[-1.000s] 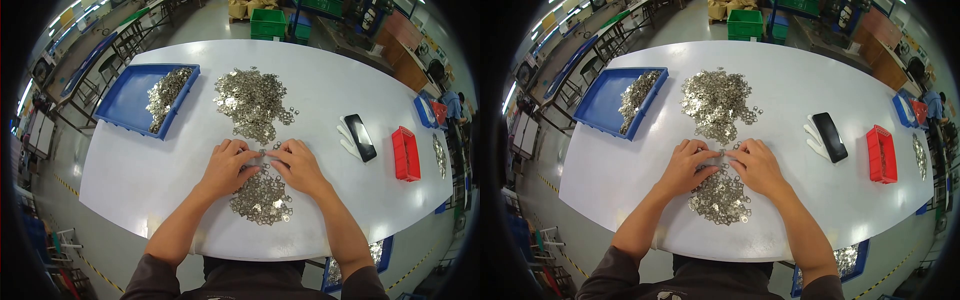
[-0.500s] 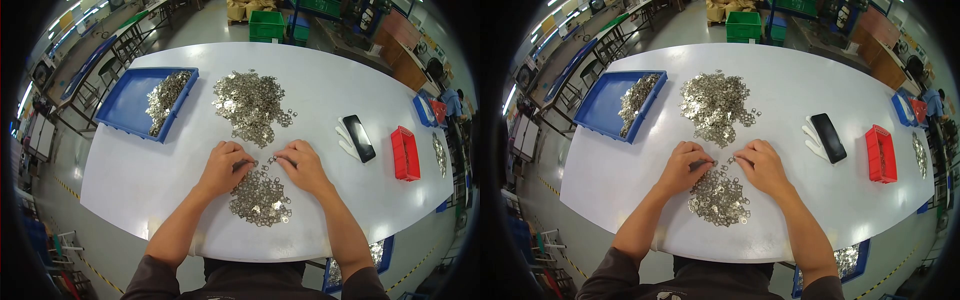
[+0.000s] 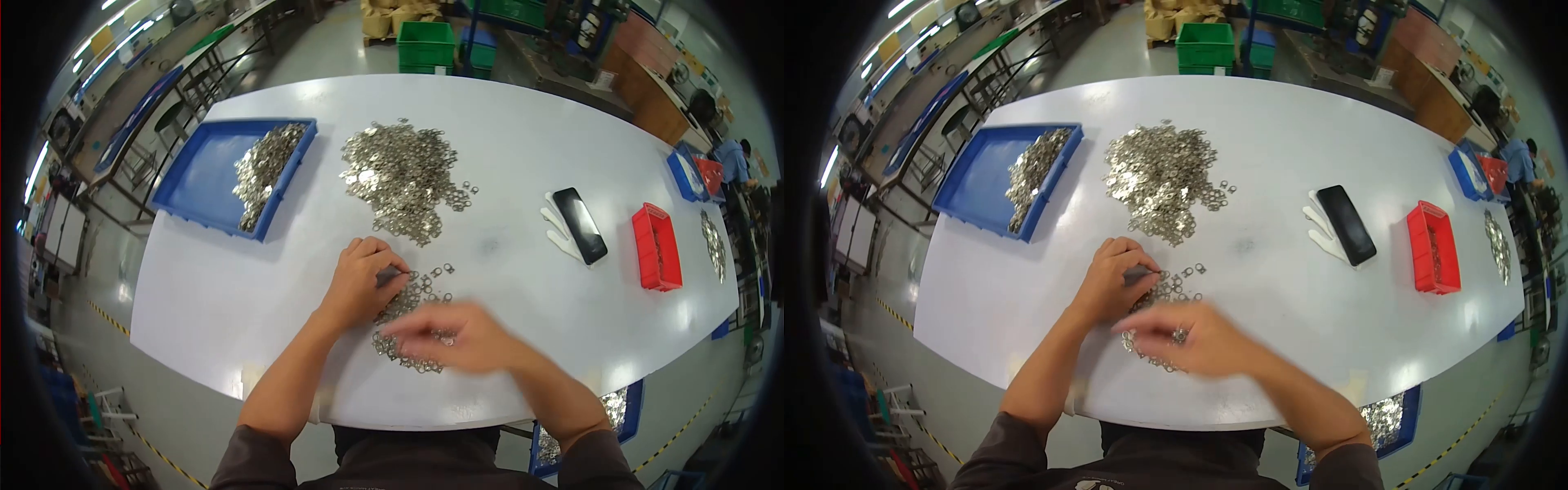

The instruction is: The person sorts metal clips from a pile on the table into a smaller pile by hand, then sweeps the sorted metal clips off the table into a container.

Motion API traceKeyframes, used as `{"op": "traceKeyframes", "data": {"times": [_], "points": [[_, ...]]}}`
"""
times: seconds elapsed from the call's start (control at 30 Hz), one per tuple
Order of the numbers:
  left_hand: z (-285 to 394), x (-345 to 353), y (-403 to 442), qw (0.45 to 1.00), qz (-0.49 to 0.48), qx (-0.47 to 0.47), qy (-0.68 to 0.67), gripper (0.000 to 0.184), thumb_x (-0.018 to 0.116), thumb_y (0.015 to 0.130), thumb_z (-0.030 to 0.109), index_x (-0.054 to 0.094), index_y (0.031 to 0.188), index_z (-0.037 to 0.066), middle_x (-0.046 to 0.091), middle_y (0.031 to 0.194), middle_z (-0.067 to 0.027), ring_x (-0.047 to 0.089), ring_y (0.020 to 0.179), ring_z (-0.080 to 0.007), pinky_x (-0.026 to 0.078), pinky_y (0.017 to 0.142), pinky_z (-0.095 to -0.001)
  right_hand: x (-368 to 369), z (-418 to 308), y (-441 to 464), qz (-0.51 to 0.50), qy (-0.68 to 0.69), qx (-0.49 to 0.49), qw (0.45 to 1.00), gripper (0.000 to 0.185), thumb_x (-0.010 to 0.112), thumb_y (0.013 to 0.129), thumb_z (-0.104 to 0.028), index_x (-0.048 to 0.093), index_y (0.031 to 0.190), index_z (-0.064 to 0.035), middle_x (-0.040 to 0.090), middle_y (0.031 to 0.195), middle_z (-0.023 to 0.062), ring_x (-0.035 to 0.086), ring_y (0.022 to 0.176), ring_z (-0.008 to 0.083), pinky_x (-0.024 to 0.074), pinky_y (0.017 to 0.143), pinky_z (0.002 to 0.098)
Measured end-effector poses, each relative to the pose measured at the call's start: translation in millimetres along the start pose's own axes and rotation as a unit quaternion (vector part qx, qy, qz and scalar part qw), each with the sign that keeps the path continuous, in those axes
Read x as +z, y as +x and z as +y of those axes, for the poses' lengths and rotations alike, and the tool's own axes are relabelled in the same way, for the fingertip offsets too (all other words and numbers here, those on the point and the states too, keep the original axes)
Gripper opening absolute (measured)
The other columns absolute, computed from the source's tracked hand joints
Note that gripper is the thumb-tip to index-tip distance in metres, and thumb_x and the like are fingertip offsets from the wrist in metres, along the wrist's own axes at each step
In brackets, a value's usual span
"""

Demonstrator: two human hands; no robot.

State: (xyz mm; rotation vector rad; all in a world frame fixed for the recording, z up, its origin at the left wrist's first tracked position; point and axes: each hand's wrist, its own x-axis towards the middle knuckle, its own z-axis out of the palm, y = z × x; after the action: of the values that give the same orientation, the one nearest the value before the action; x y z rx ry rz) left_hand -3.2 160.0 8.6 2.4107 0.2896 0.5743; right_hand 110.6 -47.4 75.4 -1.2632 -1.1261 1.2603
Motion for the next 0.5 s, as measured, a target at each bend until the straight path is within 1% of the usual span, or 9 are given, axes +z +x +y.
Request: {"op": "traceKeyframes", "data": {"times": [0.03, 0.07, 0.1, 0.17, 0.2, 0.27, 0.33, 0.4, 0.5], "points": [[-1.8, 1.1, 1.7, 1.000, 0.009, 0.012, 0.003, 0.013, 0.086, 0.085, 0.012, 0.080, 0.096, 0.013, 0.067, 0.105, -0.0056, 0.060, 0.101, -0.0289, 0.049, 0.092, -0.0426, 22.1, -5.2, -7.4, -0.073, 0.121, -0.048, 0.989, 0.035, 0.068, 0.107, -0.012, 0.069, 0.142, -0.0049, 0.078, 0.115, 0.0041, 0.070, 0.106, 0.0113, 0.0541, 0.095, 0.0315], [-4.6, 3.0, 1.3, 1.000, 0.016, 0.022, 0.005, 0.013, 0.086, 0.084, 0.012, 0.080, 0.095, 0.013, 0.067, 0.103, -0.0047, 0.060, 0.099, -0.0285, 0.049, 0.091, -0.0427, 45.1, -8.6, -16.7, -0.145, 0.238, -0.097, 0.955, 0.043, 0.065, 0.109, -0.013, 0.062, 0.152, -0.0052, 0.077, 0.119, 0.0031, 0.069, 0.108, 0.0094, 0.0533, 0.096, 0.0310], [-5.2, 4.4, 1.1, 0.999, 0.024, 0.031, 0.007, 0.013, 0.087, 0.083, 0.012, 0.080, 0.095, 0.013, 0.066, 0.102, -0.0039, 0.060, 0.098, -0.0281, 0.049, 0.090, -0.0428, 64.9, -20.4, -29.5, -0.200, 0.315, -0.078, 0.925, 0.047, 0.064, 0.110, -0.015, 0.058, 0.155, -0.0044, 0.076, 0.122, 0.0050, 0.069, 0.113, 0.0111, 0.0527, 0.100, 0.0323], [-2.8, 3.9, 0.6, 1.000, 0.018, 0.023, 0.000, 0.013, 0.087, 0.084, 0.012, 0.080, 0.095, 0.012, 0.066, 0.101, -0.0039, 0.060, 0.098, -0.0281, 0.049, 0.091, -0.0424, 114.4, -16.6, -49.4, -0.282, 0.438, -0.082, 0.850, 0.058, 0.068, 0.108, -0.024, 0.053, 0.158, 0.0006, 0.066, 0.143, 0.0141, 0.066, 0.126, 0.0208, 0.0523, 0.106, 0.0361], [-1.6, 3.0, 1.5, 1.000, 0.016, 0.017, -0.002, 0.013, 0.087, 0.084, 0.012, 0.080, 0.095, 0.012, 0.066, 0.101, -0.0039, 0.060, 0.097, -0.0281, 0.049, 0.091, -0.0422, 133.2, -20.0, -50.6, -0.306, 0.488, -0.104, 0.810, 0.067, 0.073, 0.105, -0.032, 0.053, 0.157, 0.0048, 0.056, 0.161, 0.0213, 0.064, 0.134, 0.0287, 0.0524, 0.107, 0.0386], [1.2, 2.5, 2.6, 1.000, 0.012, 0.011, -0.005, 0.012, 0.087, 0.084, 0.011, 0.080, 0.095, 0.012, 0.066, 0.101, -0.0040, 0.060, 0.097, -0.0281, 0.049, 0.092, -0.0418, 134.2, -18.9, -51.1, -0.365, 0.449, -0.170, 0.798, 0.076, 0.068, 0.108, -0.037, 0.040, 0.164, 0.0056, 0.039, 0.172, 0.0209, 0.049, 0.149, 0.0311, 0.0411, 0.119, 0.0427], [0.8, 0.8, 1.3, 1.000, 0.009, 0.009, -0.003, 0.012, 0.087, 0.084, 0.011, 0.080, 0.094, 0.011, 0.066, 0.101, -0.0039, 0.060, 0.098, -0.0281, 0.048, 0.092, -0.0415, 136.3, -19.7, -49.9, -0.401, 0.431, -0.186, 0.787, 0.081, 0.065, 0.110, -0.042, 0.035, 0.167, 0.0060, 0.032, 0.177, 0.0207, 0.039, 0.158, 0.0318, 0.0335, 0.126, 0.0448], [-1.4, 3.6, 1.3, 1.000, 0.011, 0.012, -0.003, 0.012, 0.087, 0.084, 0.011, 0.080, 0.094, 0.011, 0.066, 0.101, -0.0038, 0.060, 0.098, -0.0280, 0.048, 0.092, -0.0413, 136.9, -18.2, -53.1, -0.413, 0.436, -0.150, 0.786, 0.083, 0.063, 0.109, -0.048, 0.037, 0.167, 0.0058, 0.034, 0.176, 0.0206, 0.034, 0.161, 0.0308, 0.0297, 0.128, 0.0450], [-0.6, 4.0, 0.9, 1.000, 0.008, -0.006, -0.016, 0.011, 0.087, 0.084, 0.012, 0.081, 0.094, 0.011, 0.066, 0.101, -0.0035, 0.060, 0.099, -0.0280, 0.048, 0.093, -0.0413, 143.7, -26.8, -53.5, -0.413, 0.445, -0.157, 0.779, 0.087, 0.065, 0.108, -0.051, 0.037, 0.166, 0.0063, 0.036, 0.175, 0.0196, 0.037, 0.159, 0.0301, 0.0317, 0.127, 0.0440]]}}
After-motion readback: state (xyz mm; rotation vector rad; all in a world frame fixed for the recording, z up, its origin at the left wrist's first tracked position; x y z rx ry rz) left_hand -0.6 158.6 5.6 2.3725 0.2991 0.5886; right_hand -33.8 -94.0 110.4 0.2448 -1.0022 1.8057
